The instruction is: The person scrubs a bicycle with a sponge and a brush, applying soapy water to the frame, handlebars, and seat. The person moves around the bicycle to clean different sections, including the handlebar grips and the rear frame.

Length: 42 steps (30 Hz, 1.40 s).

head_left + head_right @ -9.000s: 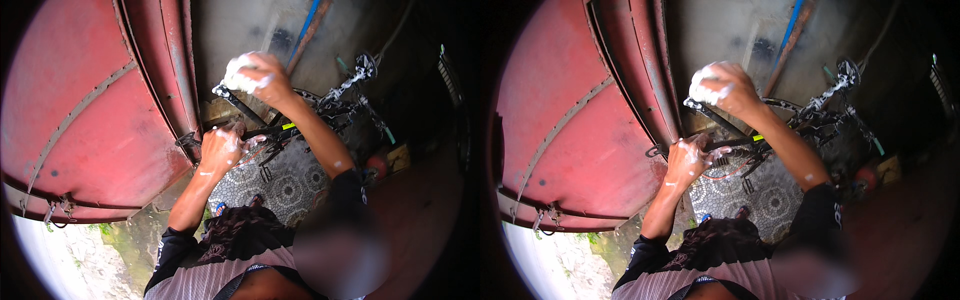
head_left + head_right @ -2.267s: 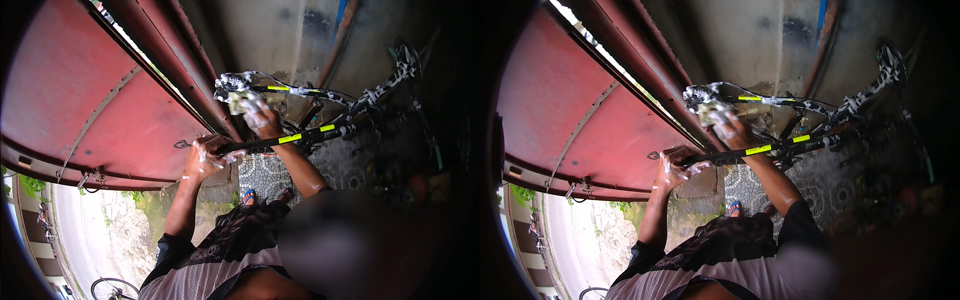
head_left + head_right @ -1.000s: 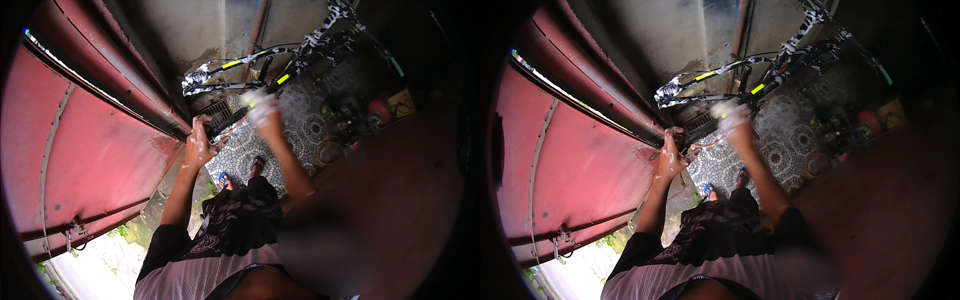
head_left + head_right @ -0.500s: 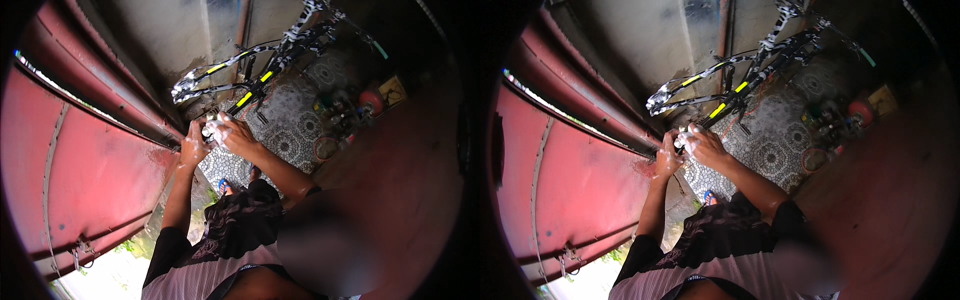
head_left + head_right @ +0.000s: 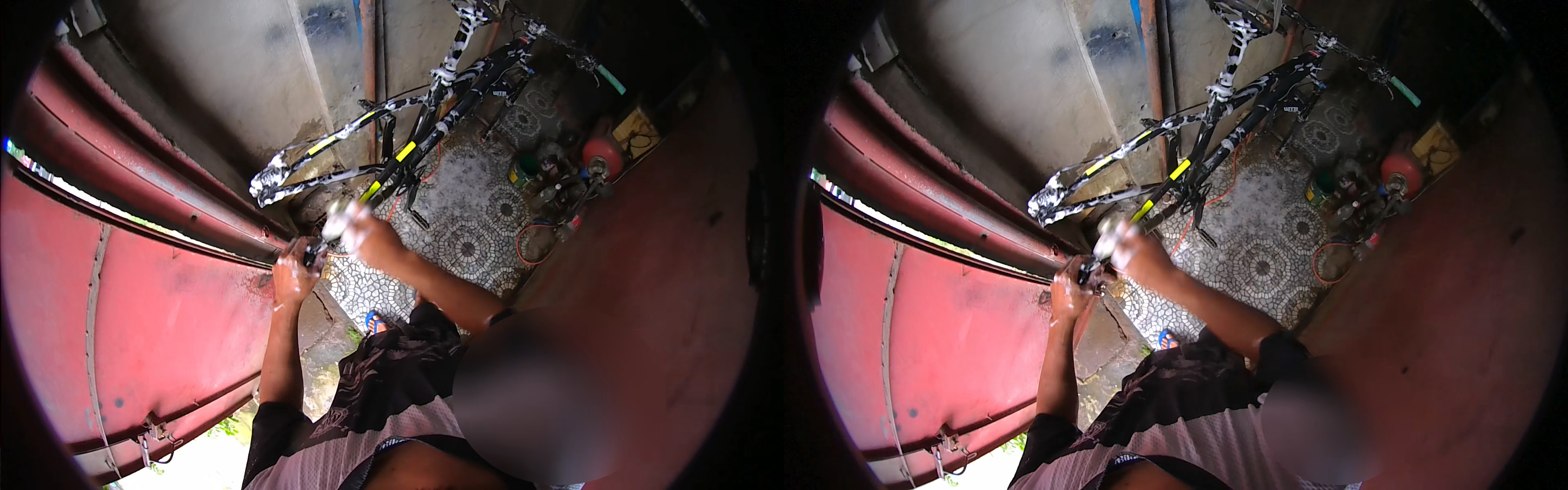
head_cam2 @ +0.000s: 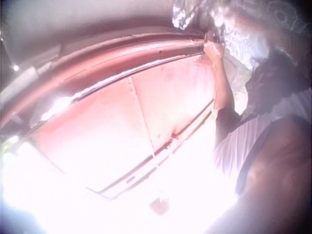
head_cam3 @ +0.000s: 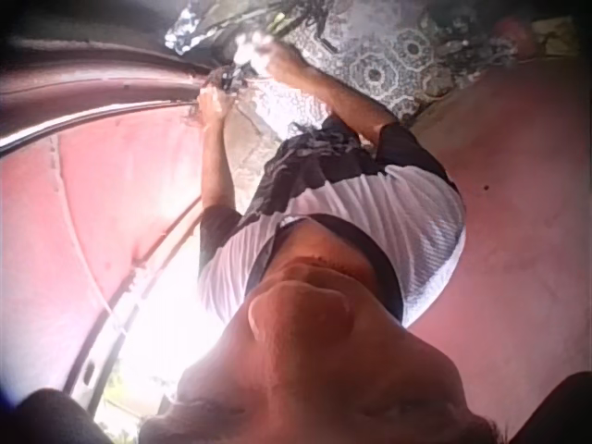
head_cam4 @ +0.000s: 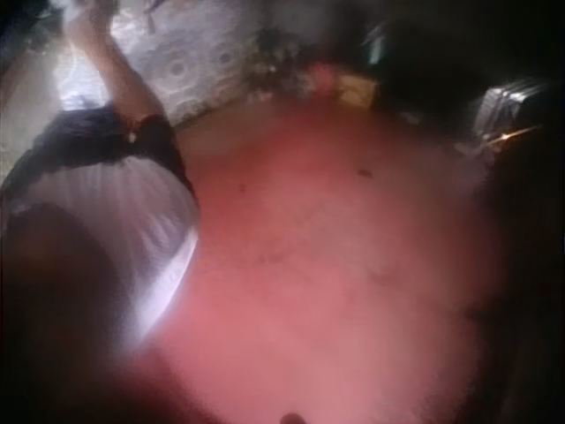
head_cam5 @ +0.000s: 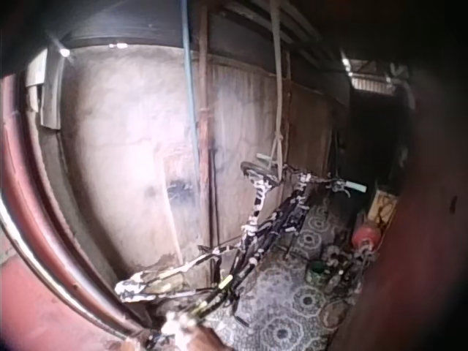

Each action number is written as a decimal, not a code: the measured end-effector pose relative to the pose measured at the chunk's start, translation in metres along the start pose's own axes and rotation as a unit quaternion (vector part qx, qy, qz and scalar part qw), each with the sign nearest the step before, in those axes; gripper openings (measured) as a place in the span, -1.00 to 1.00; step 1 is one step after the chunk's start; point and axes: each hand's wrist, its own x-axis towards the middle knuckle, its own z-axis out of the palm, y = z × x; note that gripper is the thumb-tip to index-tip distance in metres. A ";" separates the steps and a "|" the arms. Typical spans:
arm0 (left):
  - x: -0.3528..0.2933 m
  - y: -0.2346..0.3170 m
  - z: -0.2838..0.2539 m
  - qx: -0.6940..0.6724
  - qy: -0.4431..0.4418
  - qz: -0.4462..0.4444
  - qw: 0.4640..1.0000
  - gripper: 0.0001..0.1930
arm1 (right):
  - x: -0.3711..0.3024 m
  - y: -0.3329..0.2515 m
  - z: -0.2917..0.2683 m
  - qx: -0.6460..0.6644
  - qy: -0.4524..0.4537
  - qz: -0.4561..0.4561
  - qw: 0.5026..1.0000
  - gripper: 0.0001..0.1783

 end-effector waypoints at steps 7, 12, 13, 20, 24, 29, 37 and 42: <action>-0.008 -0.004 -0.004 -0.030 0.003 0.016 0.999 -0.77 | 0.042 0.125 -0.083 -0.071 0.157 0.161 0.972 -0.51; -0.008 0.004 -0.009 -0.031 0.018 0.035 0.999 -0.76 | 0.109 0.182 -0.107 -0.304 0.152 -0.021 0.940 -0.67; -0.008 0.005 -0.009 -0.036 0.028 0.054 0.997 -0.76 | 0.118 0.180 -0.104 -0.278 0.081 0.069 0.955 -0.66; -0.004 0.006 -0.010 -0.017 -0.024 -0.003 1.000 -0.68 | 0.128 0.182 -0.105 -0.140 0.007 0.115 0.983 -0.74; -0.003 0.001 -0.010 0.000 -0.032 -0.006 0.999 -0.70 | 0.082 0.208 -0.106 -0.036 0.154 -0.055 0.986 -0.78; -0.002 -0.002 -0.014 -0.019 0.007 0.049 0.999 -0.68 | 0.008 0.220 -0.029 0.213 0.249 0.479 0.814 -0.63; 0.007 0.015 -0.030 -0.020 -0.009 0.042 0.999 -0.83 | 0.072 0.224 0.065 0.874 0.337 0.227 0.265 -0.75; 0.008 0.026 -0.030 -0.035 -0.009 0.055 0.998 -0.82 | 0.091 0.202 0.055 0.910 0.324 0.192 0.176 -0.80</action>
